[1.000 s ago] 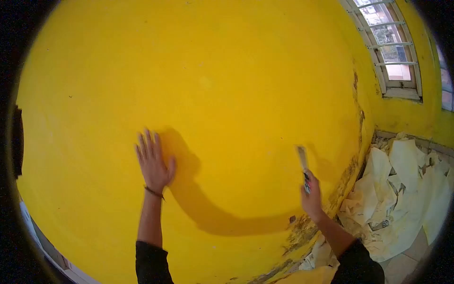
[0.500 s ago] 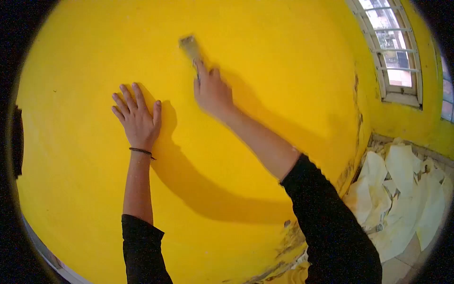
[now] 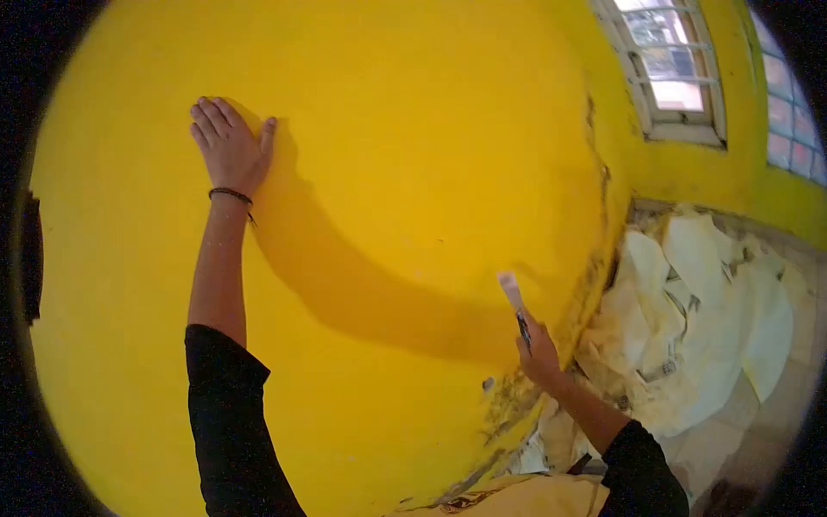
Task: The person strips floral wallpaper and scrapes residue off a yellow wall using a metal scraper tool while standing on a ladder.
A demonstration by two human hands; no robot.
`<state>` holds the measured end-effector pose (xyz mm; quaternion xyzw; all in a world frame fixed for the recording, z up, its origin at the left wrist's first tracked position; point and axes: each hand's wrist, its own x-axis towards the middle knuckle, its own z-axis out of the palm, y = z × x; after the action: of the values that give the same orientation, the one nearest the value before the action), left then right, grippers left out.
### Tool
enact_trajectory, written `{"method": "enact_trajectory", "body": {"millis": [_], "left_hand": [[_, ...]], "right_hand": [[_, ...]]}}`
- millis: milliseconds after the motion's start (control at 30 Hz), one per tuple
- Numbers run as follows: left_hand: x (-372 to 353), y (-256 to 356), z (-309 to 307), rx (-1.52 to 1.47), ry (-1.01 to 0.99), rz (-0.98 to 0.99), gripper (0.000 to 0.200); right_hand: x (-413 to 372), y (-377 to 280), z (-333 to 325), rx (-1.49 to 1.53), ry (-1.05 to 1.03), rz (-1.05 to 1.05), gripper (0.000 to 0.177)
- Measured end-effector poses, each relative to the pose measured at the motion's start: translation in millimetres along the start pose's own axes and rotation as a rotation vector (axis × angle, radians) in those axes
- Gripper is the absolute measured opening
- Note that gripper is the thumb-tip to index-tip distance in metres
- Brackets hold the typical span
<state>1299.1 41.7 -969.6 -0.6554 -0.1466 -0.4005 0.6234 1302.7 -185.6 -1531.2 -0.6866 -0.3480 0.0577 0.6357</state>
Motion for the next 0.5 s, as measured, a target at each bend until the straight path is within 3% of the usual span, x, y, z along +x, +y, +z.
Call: {"method": "enact_trajectory", "body": {"millis": [167, 267, 333, 500], "left_hand": [[-1.0, 66.7, -4.1, 0.190, -0.139, 0.045, 0.088], [-32.8, 97.8, -10.1, 0.128, -0.175, 0.112, 0.086], [-70.9, 125.6, -23.3, -0.088, -0.224, 0.211, 0.084], [-175.4, 190.0, -63.9, -0.290, -0.545, 0.415, 0.087]], "right_hand": [[-193.1, 90.4, -40.0, -0.188, -0.385, 0.568, 0.058], [-272.9, 109.5, -76.3, -0.326, -0.516, 0.713, 0.055], [-300.3, 114.2, -96.1, -0.317, -0.535, 0.739, 0.051], [-279.5, 107.1, -118.7, -0.363, -0.487, 0.809, 0.047]]}}
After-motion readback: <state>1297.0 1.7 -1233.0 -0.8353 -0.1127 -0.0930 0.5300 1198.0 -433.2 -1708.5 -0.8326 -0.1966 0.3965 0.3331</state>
